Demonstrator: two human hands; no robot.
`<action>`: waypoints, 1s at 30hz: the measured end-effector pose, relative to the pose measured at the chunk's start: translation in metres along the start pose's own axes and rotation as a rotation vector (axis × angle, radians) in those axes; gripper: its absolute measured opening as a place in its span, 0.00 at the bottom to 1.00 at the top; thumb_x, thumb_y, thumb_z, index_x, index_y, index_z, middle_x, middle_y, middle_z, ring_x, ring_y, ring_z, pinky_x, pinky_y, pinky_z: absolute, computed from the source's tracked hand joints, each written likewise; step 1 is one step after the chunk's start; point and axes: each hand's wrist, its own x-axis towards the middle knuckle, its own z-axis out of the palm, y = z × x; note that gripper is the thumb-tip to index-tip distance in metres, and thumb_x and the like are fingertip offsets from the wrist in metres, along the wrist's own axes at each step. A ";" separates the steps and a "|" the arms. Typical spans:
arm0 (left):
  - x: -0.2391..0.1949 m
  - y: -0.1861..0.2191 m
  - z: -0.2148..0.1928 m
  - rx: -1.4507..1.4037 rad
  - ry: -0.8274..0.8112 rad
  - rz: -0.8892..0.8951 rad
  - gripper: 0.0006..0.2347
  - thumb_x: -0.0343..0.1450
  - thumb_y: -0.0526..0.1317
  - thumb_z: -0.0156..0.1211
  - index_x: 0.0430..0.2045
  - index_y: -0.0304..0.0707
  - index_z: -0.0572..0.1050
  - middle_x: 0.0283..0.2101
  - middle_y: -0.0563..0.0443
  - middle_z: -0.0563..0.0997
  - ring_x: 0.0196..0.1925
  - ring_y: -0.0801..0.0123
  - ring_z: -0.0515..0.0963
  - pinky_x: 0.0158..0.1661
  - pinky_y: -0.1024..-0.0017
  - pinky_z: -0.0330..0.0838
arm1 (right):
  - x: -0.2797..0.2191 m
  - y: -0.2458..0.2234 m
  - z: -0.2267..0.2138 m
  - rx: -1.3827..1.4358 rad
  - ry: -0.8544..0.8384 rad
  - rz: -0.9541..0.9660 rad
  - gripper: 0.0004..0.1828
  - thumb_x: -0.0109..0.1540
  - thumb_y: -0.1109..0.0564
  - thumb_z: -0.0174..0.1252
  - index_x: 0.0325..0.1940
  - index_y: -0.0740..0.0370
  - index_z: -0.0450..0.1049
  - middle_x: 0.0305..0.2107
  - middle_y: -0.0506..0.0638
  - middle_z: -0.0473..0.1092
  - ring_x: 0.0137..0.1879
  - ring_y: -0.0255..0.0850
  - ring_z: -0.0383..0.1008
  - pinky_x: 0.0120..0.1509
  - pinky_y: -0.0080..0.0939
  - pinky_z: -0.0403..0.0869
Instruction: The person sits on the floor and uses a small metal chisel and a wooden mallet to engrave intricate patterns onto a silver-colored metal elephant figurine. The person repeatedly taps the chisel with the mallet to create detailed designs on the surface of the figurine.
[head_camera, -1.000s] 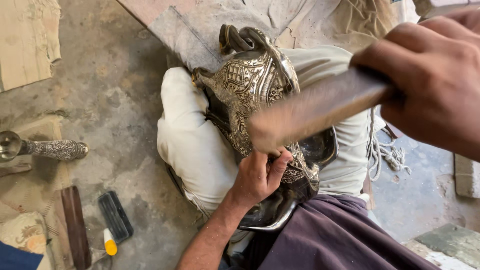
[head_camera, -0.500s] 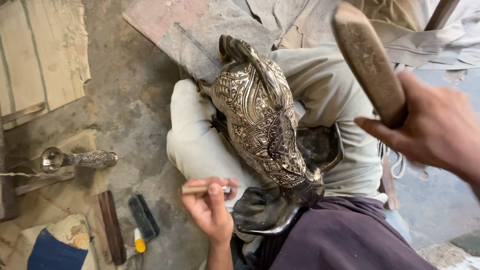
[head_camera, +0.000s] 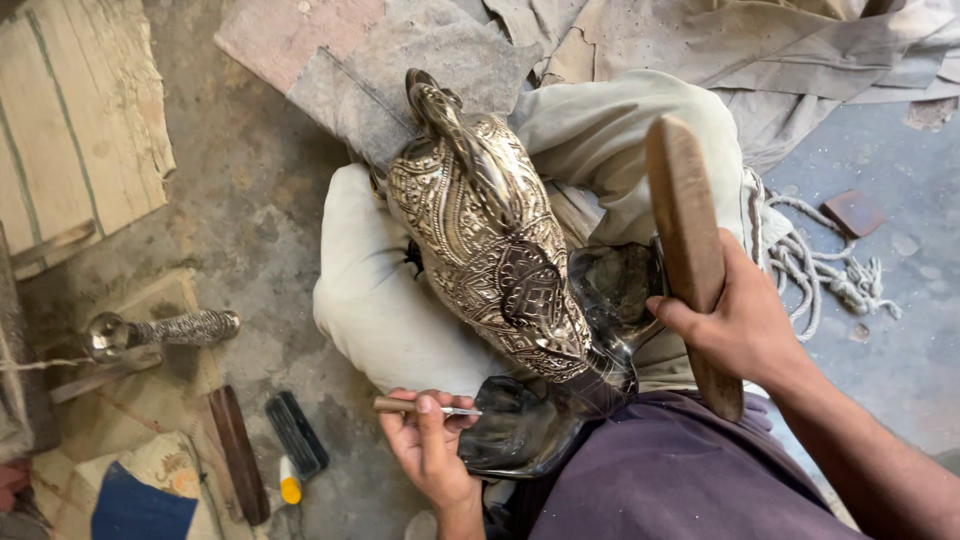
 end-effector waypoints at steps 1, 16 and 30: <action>0.000 -0.001 -0.002 -0.019 0.048 -0.030 0.08 0.76 0.37 0.53 0.46 0.38 0.65 0.34 0.48 0.76 0.32 0.65 0.80 0.30 0.70 0.78 | -0.002 -0.009 -0.005 -0.080 -0.010 -0.028 0.43 0.50 0.49 0.71 0.65 0.62 0.63 0.43 0.65 0.76 0.47 0.55 0.79 0.54 0.55 0.75; 0.028 0.003 -0.021 0.189 0.182 0.119 0.07 0.77 0.34 0.56 0.45 0.34 0.66 0.37 0.45 0.78 0.36 0.66 0.82 0.35 0.67 0.84 | -0.017 -0.060 -0.019 -0.254 -0.166 -0.340 0.38 0.50 0.44 0.70 0.57 0.63 0.66 0.33 0.63 0.79 0.35 0.53 0.82 0.44 0.52 0.79; -0.014 0.070 0.047 0.185 -0.023 0.149 0.12 0.78 0.32 0.56 0.51 0.28 0.61 0.42 0.39 0.79 0.41 0.63 0.85 0.40 0.68 0.87 | -0.014 0.002 -0.034 0.009 -0.121 -0.153 0.24 0.56 0.54 0.72 0.51 0.66 0.73 0.33 0.54 0.78 0.37 0.40 0.79 0.45 0.43 0.76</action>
